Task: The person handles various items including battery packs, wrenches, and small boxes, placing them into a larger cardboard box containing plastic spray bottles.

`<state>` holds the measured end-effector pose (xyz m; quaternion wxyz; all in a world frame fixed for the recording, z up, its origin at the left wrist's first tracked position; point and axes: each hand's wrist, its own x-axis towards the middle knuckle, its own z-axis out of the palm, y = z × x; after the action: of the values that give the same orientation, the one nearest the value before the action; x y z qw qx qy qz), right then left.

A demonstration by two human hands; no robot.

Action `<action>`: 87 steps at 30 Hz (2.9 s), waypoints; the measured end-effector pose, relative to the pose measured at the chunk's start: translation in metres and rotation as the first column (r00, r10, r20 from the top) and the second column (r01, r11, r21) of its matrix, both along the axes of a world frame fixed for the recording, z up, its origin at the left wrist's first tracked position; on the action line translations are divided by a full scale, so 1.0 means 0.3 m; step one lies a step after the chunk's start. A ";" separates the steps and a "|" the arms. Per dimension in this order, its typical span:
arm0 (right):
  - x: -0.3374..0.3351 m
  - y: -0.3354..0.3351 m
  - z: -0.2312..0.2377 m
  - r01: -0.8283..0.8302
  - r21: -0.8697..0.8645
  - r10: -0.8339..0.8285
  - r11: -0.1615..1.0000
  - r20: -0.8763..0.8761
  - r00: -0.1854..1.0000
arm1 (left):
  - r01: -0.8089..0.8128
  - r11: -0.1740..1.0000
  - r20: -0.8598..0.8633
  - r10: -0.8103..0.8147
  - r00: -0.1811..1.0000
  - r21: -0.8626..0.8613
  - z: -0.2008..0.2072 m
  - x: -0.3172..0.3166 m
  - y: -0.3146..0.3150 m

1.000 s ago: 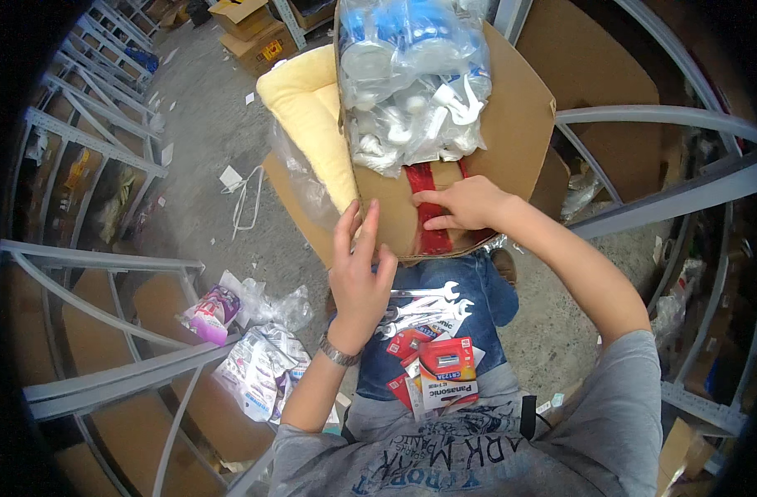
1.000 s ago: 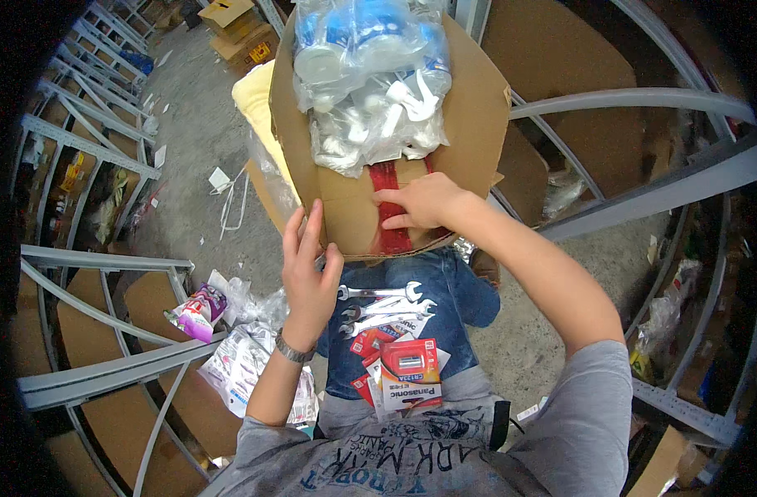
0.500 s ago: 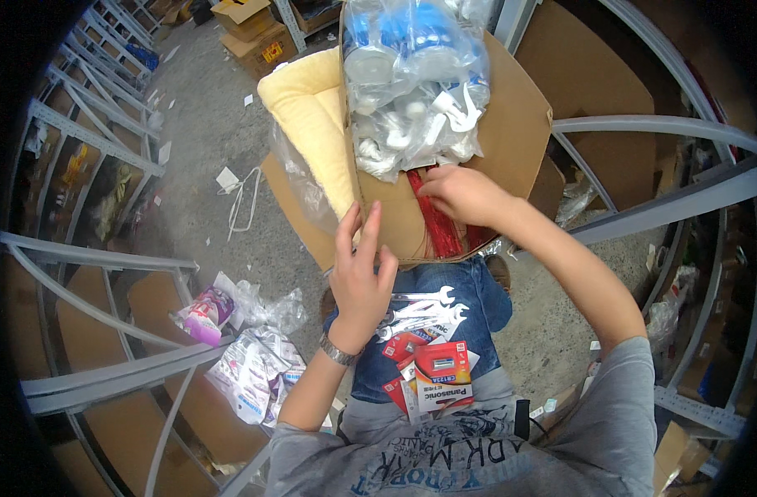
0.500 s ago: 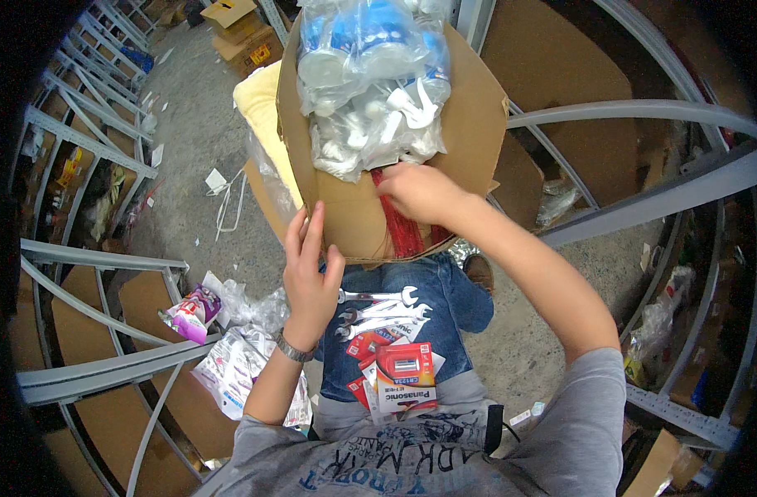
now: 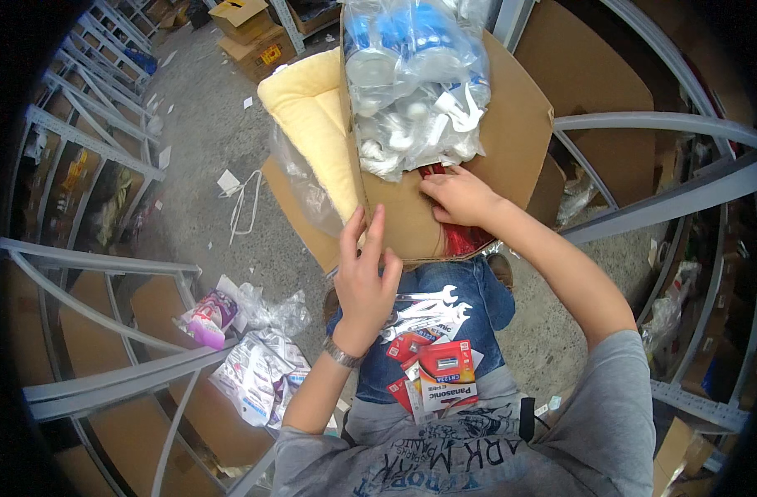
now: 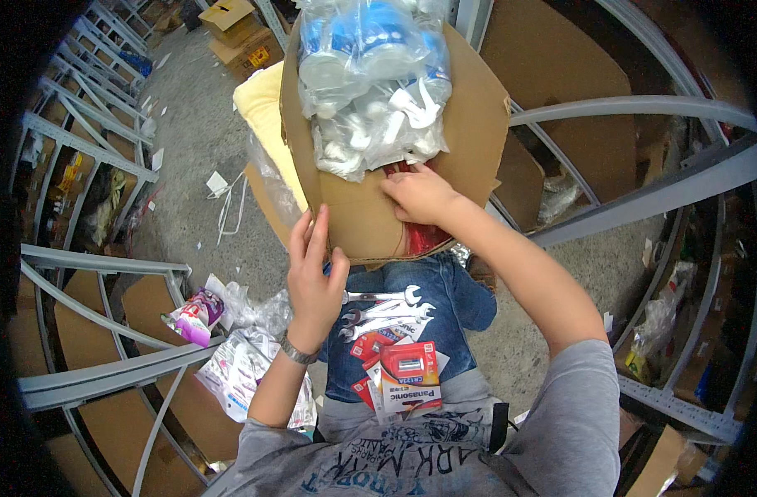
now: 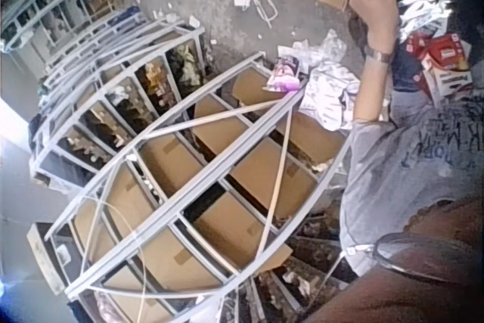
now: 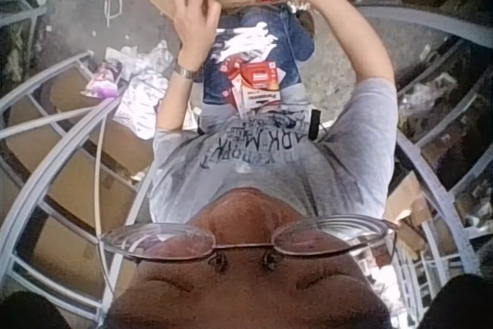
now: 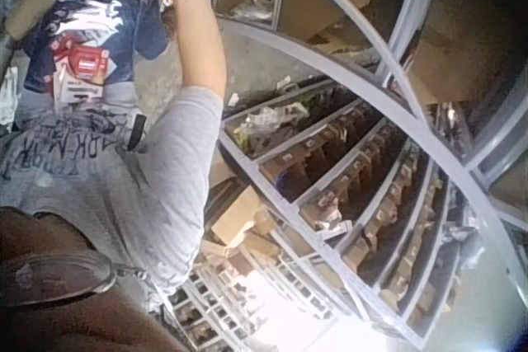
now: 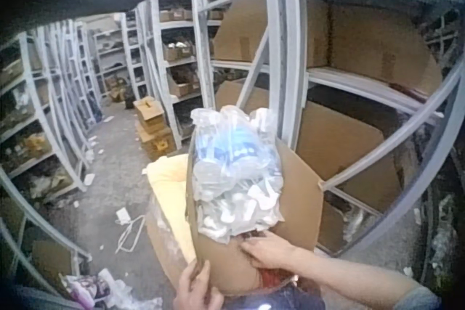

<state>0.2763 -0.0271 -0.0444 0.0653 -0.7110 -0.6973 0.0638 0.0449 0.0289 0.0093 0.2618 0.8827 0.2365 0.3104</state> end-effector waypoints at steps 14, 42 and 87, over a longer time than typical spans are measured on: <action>-0.007 -0.082 0.043 -0.017 -0.075 0.005 0.997 -0.158 0.988 | -0.055 0.998 0.010 0.055 0.998 0.019 -0.015 0.018 -0.011; 0.031 0.162 -0.092 0.540 -0.597 -0.369 0.593 -0.798 -0.477 | 0.271 0.920 -0.040 -0.271 0.962 0.282 0.117 0.108 -0.077; -0.349 -0.461 0.312 0.435 -0.096 -0.069 0.895 -0.995 -0.079 | 0.356 0.537 0.417 -0.009 0.909 -0.765 0.113 -0.017 -0.123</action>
<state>0.1717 -0.1653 0.0493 0.6421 -0.5518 -0.2922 0.4447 0.0396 -0.0081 0.0431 0.7154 0.6012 0.2060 0.2903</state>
